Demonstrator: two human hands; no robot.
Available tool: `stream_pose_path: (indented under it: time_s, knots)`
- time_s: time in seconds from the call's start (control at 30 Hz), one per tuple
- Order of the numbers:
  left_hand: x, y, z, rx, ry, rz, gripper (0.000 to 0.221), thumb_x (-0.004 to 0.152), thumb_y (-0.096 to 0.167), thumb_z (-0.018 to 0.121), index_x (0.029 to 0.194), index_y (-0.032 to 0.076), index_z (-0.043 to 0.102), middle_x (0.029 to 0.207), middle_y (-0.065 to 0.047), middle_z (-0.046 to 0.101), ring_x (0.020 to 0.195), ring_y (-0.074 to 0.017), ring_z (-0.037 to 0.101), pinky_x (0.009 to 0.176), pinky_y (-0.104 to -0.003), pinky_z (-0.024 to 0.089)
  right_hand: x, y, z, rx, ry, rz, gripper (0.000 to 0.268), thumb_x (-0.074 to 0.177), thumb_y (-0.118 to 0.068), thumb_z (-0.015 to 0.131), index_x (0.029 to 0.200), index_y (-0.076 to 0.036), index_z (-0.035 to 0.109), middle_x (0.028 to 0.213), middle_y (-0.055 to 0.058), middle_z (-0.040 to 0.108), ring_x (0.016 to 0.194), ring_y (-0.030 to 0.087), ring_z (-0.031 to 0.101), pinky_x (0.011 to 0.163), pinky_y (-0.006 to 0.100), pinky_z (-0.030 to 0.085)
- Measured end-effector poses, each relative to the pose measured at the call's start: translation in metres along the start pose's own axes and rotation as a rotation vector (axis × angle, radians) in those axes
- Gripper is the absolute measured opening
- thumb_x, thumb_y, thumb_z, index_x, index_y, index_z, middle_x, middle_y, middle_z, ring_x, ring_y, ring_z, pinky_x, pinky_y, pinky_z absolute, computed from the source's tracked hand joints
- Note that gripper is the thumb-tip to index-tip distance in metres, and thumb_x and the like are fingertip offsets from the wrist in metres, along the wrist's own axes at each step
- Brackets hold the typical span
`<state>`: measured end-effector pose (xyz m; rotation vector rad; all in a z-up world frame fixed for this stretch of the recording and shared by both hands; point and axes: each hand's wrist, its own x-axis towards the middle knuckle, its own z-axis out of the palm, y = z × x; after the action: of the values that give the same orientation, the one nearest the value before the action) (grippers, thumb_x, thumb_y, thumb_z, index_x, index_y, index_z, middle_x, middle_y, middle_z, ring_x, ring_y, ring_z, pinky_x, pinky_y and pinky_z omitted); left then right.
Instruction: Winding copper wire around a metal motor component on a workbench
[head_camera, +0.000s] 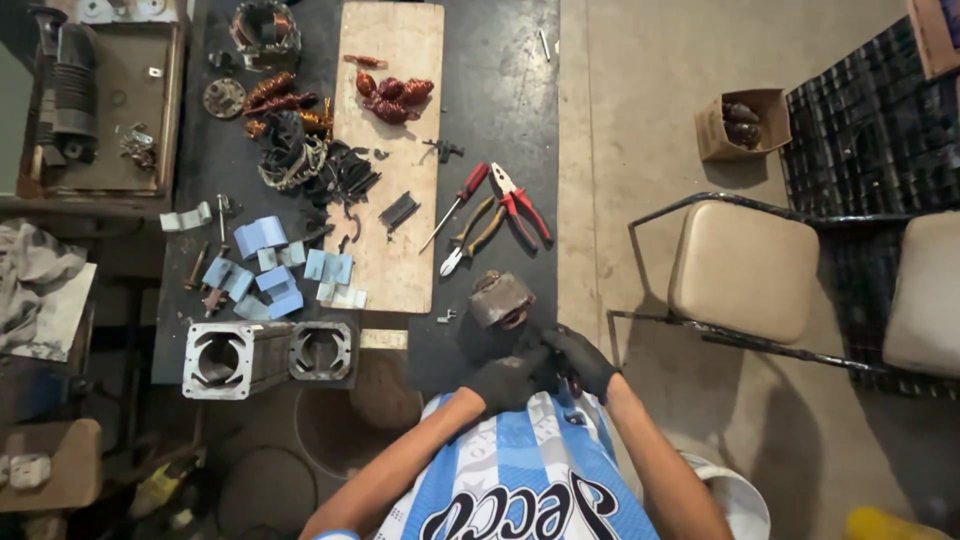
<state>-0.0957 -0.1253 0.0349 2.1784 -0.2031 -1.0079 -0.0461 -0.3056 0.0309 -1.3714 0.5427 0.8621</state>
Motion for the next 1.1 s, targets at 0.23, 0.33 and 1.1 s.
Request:
stream_pose_path:
  time_s: [0.23,0.33,1.1]
  knots:
    - [0.028,-0.036,0.038,0.381,0.335,0.397,0.033,0.085,0.04,0.052,0.107,0.021,0.067,0.084,-0.008,0.072,0.087,-0.033,0.074,0.073,-0.049,0.061,-0.013,-0.023,0.032,-0.072,0.012,-0.025,0.044,0.09,-0.024,0.079,0.127,-0.003,0.071,0.108,0.021,0.072,0.094,0.029,0.069,0.08,0.043,0.06]
    - [0.0,-0.021,-0.007,0.302,0.386,0.52,0.033,0.089,0.04,0.054,0.105,0.016,0.068,0.085,-0.016,0.071,0.089,-0.0378,0.072,0.072,-0.049,0.06,-0.005,-0.007,0.033,0.075,0.045,0.025,0.045,0.09,-0.018,0.078,0.131,-0.002,0.067,0.107,0.02,0.071,0.094,0.032,0.071,0.08,0.046,0.06]
    - [0.042,-0.055,-0.155,-0.57,0.44,-0.068,0.046,0.088,0.049,0.07,0.113,0.011,0.076,0.116,-0.022,0.073,0.115,-0.042,0.067,0.101,-0.049,0.054,0.146,0.072,0.033,-0.167,0.422,0.047,0.055,0.093,-0.048,0.072,0.137,-0.017,0.065,0.131,0.016,0.068,0.121,0.038,0.064,0.09,0.049,0.058]
